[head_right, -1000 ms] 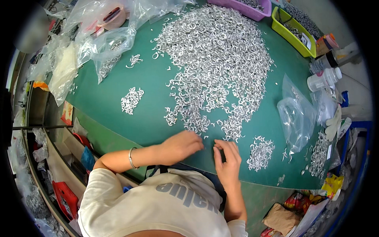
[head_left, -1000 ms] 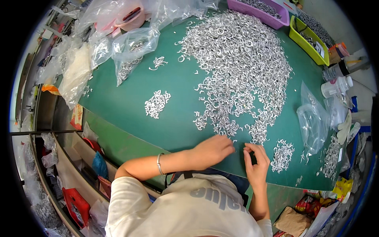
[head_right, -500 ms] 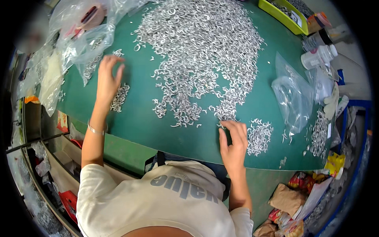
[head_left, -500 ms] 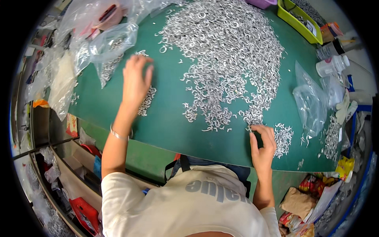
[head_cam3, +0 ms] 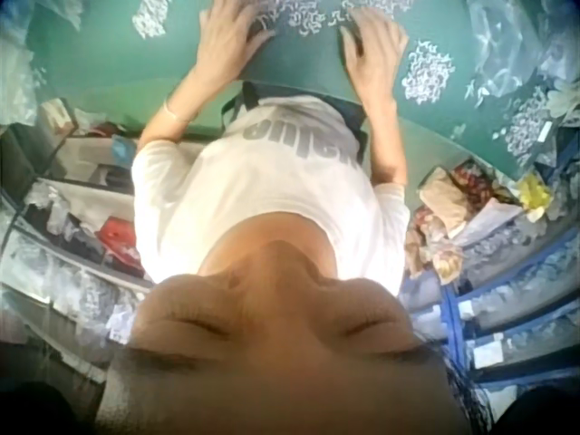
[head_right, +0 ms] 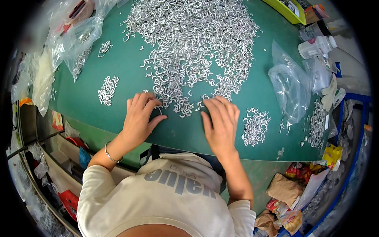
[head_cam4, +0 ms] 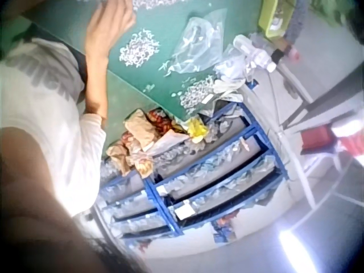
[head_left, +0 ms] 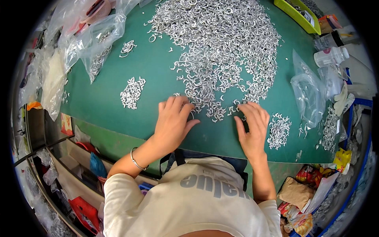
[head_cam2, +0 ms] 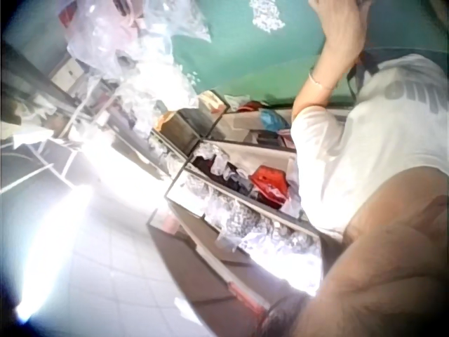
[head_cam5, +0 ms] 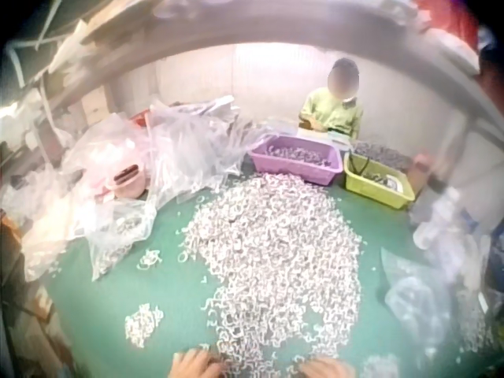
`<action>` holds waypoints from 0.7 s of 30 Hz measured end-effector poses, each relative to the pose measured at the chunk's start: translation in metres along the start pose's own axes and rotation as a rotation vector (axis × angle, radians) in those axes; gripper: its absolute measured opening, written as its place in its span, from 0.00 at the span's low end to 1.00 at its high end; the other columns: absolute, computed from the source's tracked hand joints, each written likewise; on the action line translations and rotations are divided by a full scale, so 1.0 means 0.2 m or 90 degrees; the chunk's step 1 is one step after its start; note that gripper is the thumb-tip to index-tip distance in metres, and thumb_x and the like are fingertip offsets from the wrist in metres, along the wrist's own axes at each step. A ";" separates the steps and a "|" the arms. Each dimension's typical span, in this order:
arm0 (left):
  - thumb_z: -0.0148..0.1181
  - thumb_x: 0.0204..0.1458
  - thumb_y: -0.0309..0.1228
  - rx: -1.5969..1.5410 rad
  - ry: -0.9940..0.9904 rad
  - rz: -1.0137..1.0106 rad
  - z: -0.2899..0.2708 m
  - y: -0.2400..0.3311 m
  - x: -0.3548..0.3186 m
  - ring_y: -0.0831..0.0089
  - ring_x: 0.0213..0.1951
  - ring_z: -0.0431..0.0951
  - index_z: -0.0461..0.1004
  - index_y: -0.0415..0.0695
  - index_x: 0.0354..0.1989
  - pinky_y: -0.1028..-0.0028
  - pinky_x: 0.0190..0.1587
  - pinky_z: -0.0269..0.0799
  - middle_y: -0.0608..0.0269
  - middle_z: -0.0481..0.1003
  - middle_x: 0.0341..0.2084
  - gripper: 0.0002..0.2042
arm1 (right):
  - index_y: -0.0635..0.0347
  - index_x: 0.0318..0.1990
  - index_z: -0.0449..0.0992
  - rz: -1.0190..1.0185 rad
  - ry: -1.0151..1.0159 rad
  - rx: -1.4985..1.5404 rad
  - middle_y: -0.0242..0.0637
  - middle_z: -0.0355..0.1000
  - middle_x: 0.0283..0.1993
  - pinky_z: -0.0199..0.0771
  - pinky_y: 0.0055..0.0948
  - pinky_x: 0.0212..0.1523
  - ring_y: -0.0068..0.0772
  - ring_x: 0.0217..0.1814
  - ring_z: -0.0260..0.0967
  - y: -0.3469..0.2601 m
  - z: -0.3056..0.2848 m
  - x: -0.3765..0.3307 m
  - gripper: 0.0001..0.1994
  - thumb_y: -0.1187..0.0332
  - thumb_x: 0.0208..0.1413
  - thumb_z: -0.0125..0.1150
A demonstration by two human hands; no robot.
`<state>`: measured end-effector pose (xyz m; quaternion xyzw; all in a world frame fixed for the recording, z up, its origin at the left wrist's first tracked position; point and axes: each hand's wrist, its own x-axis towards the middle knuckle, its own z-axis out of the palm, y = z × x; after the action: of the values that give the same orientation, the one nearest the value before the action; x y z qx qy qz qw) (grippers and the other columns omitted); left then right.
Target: The person gathers and sorts small silver metal components by hand on a green workbench, placing them into piles, plastic bags, and storage bins.
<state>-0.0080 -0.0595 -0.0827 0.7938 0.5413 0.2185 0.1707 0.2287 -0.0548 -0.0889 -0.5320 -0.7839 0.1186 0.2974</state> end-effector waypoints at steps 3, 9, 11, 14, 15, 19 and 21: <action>0.67 0.41 0.25 0.016 -0.002 -0.012 0.02 -0.01 -0.03 0.61 0.42 0.67 0.71 0.43 0.41 0.66 0.41 0.58 0.59 0.68 0.40 0.17 | 0.61 0.45 0.75 -0.056 -0.092 0.026 0.36 0.72 0.46 0.56 0.42 0.56 0.41 0.55 0.65 -0.07 0.04 0.05 0.15 0.76 0.46 0.64; 0.64 0.43 0.22 -0.033 0.051 -0.059 -0.01 0.01 -0.07 0.61 0.39 0.68 0.71 0.42 0.40 0.67 0.39 0.59 0.59 0.69 0.38 0.14 | 0.61 0.51 0.70 -0.007 -0.044 -0.034 0.39 0.65 0.57 0.52 0.46 0.59 0.44 0.62 0.58 0.00 0.02 0.01 0.20 0.71 0.48 0.64; 0.63 0.44 0.21 -0.013 0.050 -0.075 -0.01 0.00 -0.08 0.61 0.38 0.69 0.71 0.42 0.40 0.67 0.39 0.60 0.60 0.69 0.38 0.14 | 0.62 0.53 0.68 0.058 -0.013 -0.094 0.41 0.63 0.59 0.52 0.48 0.59 0.47 0.63 0.56 -0.03 0.03 0.02 0.22 0.70 0.49 0.64; 0.62 0.44 0.20 -0.016 0.054 -0.062 0.01 -0.02 -0.09 0.62 0.38 0.70 0.71 0.42 0.41 0.68 0.40 0.60 0.61 0.71 0.36 0.14 | 0.63 0.56 0.66 0.036 -0.085 -0.072 0.43 0.58 0.64 0.46 0.52 0.64 0.51 0.69 0.50 -0.06 0.08 0.02 0.25 0.69 0.49 0.64; 0.62 0.44 0.19 -0.017 0.054 -0.056 0.01 -0.02 -0.09 0.63 0.37 0.70 0.72 0.42 0.40 0.68 0.40 0.60 0.61 0.71 0.35 0.13 | 0.63 0.56 0.66 0.026 -0.106 -0.065 0.43 0.58 0.64 0.44 0.53 0.65 0.51 0.69 0.49 -0.08 0.09 0.02 0.25 0.69 0.49 0.64; 0.61 0.44 0.17 -0.070 0.122 -0.047 -0.01 -0.02 -0.08 0.65 0.34 0.71 0.72 0.41 0.38 0.69 0.40 0.61 0.62 0.73 0.33 0.12 | 0.62 0.53 0.69 0.021 -0.067 0.064 0.42 0.63 0.60 0.49 0.51 0.64 0.48 0.67 0.55 -0.10 0.06 0.02 0.22 0.73 0.48 0.63; 0.61 0.43 0.16 -0.098 0.100 -0.022 -0.03 0.02 -0.03 0.65 0.33 0.72 0.72 0.42 0.39 0.70 0.39 0.61 0.62 0.73 0.32 0.13 | 0.63 0.50 0.71 0.028 -0.034 0.157 0.44 0.68 0.53 0.61 0.43 0.57 0.49 0.58 0.63 -0.11 0.04 0.01 0.20 0.76 0.47 0.63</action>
<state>-0.0105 -0.0661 -0.0759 0.7493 0.5483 0.3178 0.1920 0.2067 -0.0613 -0.0824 -0.5052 -0.7590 0.2349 0.3371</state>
